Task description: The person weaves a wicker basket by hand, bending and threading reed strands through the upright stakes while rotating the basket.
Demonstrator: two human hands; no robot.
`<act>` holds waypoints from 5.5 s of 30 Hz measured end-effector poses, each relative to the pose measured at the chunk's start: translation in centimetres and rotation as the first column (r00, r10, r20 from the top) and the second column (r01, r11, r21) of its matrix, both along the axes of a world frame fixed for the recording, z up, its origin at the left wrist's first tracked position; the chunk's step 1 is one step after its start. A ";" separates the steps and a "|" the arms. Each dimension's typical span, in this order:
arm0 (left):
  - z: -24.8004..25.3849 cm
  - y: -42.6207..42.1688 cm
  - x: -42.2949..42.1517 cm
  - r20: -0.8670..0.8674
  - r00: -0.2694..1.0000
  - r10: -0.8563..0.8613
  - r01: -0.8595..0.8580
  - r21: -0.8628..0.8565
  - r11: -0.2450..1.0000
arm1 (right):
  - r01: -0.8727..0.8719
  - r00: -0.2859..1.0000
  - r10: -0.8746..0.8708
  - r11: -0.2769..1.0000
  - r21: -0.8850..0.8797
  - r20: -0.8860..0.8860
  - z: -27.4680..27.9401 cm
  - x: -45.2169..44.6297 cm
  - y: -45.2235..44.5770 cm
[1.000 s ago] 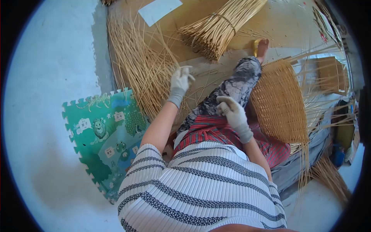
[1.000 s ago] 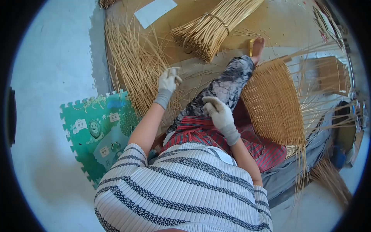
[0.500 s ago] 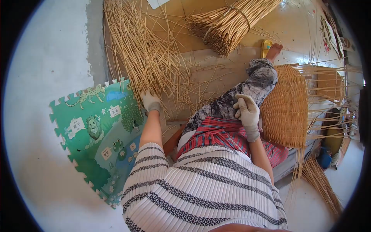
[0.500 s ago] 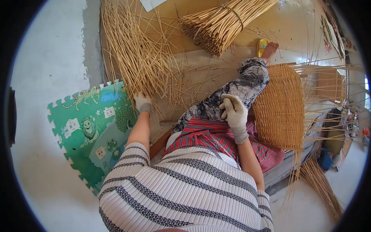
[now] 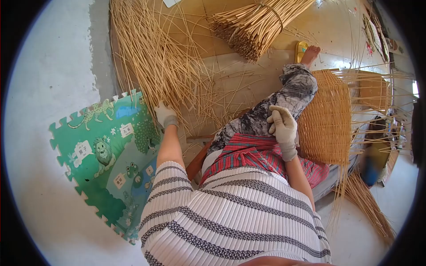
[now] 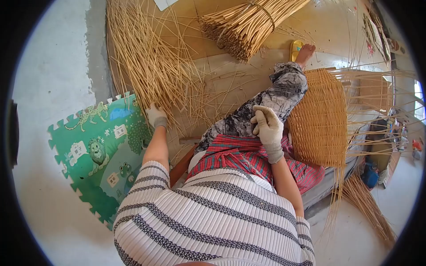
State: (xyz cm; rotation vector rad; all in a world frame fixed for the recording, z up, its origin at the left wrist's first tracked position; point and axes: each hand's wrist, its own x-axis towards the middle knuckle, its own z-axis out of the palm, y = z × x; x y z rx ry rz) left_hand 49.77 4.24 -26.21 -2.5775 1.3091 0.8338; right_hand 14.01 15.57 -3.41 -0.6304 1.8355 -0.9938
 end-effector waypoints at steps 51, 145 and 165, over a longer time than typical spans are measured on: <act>-8.2 2.0 -3.6 -0.494 0.840 0.224 -0.395 -0.274 0.877 | -0.012 1.000 0.012 0.999 -0.035 0.005 -0.4 -0.1 0.3; 16.0 14.4 -42.8 -0.512 -0.379 -0.771 0.694 -0.708 0.128 | 0.863 0.127 -0.978 0.026 -0.505 0.166 4.8 -23.0 34.2; 25.2 23.7 -62.9 -0.740 -0.256 -0.622 0.829 -0.499 0.251 | 0.665 0.000 -0.930 0.275 -0.694 -0.369 4.3 -34.5 32.4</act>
